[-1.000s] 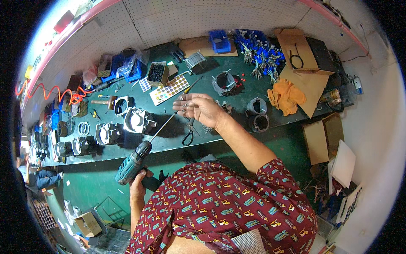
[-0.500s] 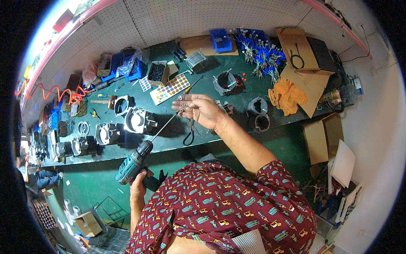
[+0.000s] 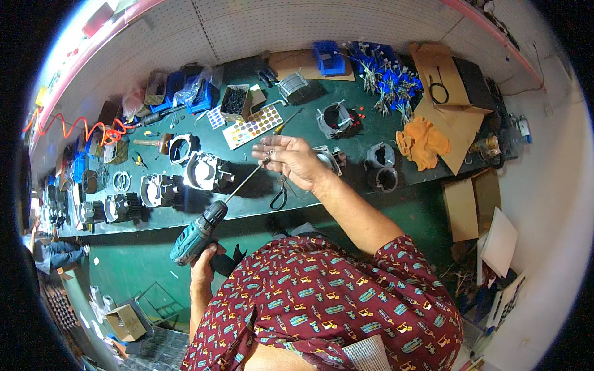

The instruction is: The person uses a cordless drill to fasten screws into small circular electronic housings on a cluttered workbench. They repeatedly pick up housings, align them, and drive screws, then set the finished units aside. A second person is visible in the background working at a separate station.

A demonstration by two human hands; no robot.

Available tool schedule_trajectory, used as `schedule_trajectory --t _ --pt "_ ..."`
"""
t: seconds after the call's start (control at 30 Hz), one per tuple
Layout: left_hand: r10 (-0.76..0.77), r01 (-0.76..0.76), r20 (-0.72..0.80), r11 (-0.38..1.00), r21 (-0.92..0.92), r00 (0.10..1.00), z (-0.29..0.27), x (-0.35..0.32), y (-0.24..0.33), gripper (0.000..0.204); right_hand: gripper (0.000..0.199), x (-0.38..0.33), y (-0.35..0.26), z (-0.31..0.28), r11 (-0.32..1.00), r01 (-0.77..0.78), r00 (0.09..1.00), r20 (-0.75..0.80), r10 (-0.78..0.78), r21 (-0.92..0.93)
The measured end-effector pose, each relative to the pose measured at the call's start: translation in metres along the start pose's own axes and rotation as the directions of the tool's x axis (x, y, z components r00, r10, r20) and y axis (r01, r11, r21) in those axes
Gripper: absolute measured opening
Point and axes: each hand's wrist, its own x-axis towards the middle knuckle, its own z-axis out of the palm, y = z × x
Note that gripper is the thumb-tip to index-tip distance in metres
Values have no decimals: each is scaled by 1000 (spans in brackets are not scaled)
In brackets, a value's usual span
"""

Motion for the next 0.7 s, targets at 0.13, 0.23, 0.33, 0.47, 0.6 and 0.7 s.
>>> schedule_trajectory --t 0.13,0.23,0.33,0.47,0.6,0.7 --pt "6 -6 -6 1000 6 1000 0 0 -2 35 30 0 1 6 997 -22 997 -79 16 -71" --pt "16 -16 5 1000 6 1000 1 1 -2 35 30 2 2 3 997 -3 996 -89 -4 -78" --pt "24 -24 3 999 24 1000 3 -2 2 34 31 1 1 6 994 6 996 -89 -15 -105" --pt "32 -32 5 998 53 999 8 -1 6 35 32 -1 -2 9 987 15 996 -90 -30 -160" --pt "21 -21 -2 1000 -2 1000 7 3 -3 36 34 -2 -7 7 986 11 998 -59 -21 -168" --pt "1 0 13 997 -78 1000 8 7 -9 36 36 0 -5 2 996 -4 1000 -27 2 -89"
